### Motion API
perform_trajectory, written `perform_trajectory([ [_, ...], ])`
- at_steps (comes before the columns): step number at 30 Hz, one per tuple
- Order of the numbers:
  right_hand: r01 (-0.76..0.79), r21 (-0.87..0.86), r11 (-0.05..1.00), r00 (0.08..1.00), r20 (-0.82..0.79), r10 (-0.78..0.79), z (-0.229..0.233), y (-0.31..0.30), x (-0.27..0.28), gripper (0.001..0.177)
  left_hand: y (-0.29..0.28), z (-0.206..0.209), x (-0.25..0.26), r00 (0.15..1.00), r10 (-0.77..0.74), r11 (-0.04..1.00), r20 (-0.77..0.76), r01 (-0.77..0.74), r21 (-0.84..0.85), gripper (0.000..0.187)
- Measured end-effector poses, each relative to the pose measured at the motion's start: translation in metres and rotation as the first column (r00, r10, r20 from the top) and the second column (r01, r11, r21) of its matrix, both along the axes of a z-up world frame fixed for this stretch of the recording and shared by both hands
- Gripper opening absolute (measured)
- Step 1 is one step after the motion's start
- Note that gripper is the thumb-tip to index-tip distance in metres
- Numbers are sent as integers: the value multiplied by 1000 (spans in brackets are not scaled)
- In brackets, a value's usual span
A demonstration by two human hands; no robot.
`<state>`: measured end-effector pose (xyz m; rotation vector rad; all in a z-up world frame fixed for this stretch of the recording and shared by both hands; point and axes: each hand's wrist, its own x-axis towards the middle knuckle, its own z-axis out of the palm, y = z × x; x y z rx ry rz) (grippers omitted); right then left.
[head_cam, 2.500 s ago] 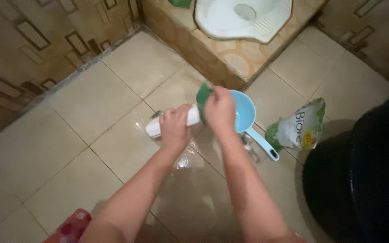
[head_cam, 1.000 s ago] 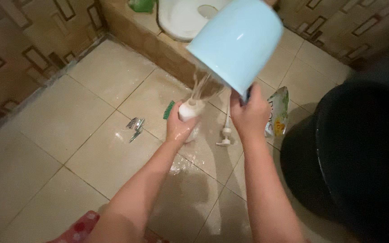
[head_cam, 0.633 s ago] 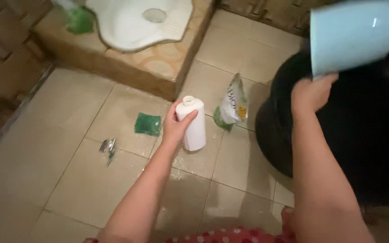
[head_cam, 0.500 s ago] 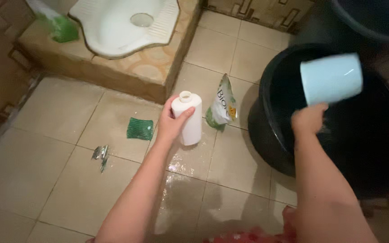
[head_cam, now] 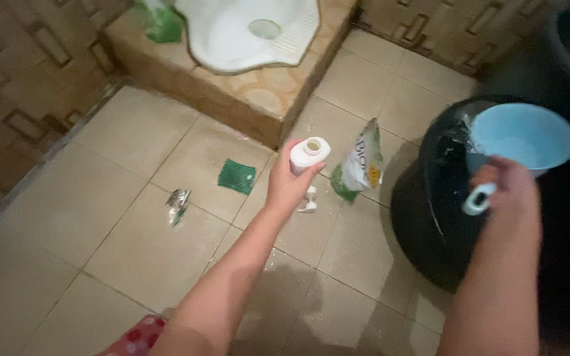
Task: The person rinses a dispenser bottle with water from a water dipper, pours liquid soap into the bottle from a refill pouch, and secures the pump cap back onto the bottle. The person then places the refilled bottle and a sponge onto a bathroom shelf.
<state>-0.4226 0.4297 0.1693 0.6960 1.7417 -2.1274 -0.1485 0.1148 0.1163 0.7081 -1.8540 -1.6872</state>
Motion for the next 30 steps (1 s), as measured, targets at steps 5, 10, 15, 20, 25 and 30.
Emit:
perform_trajectory([
  [5, -123, -312, 942, 983, -169, 73, 44, -26, 23, 13, -15, -1, 10, 988, 136, 968, -71, -148, -203, 59],
  [10, -551, -513, 658, 831, -270, 486, 75, -62, 55, 13, -32, -8, 23, 985, 168, 936, -36, -171, -309, 55],
  [15, -655, -437, 617, 742, -217, 634, 79, -129, 100, 4, -43, -19, 48, 980, 192, 943, 45, -172, -287, 56],
  [20, -780, -329, 532, 579, -60, 813, 49, -188, 137, 18, -55, -46, 64, 972, 223, 916, 71, -184, -355, 59],
  [25, -789, -98, 607, 611, -21, 791, 22, -218, 169, 8, -64, -76, 79, 960, 270, 893, 72, -222, -391, 60],
  [30, -788, -32, 614, 615, -13, 788, 28, -226, 186, 13, -66, -75, 86, 957, 255, 935, 135, -209, -287, 61],
])
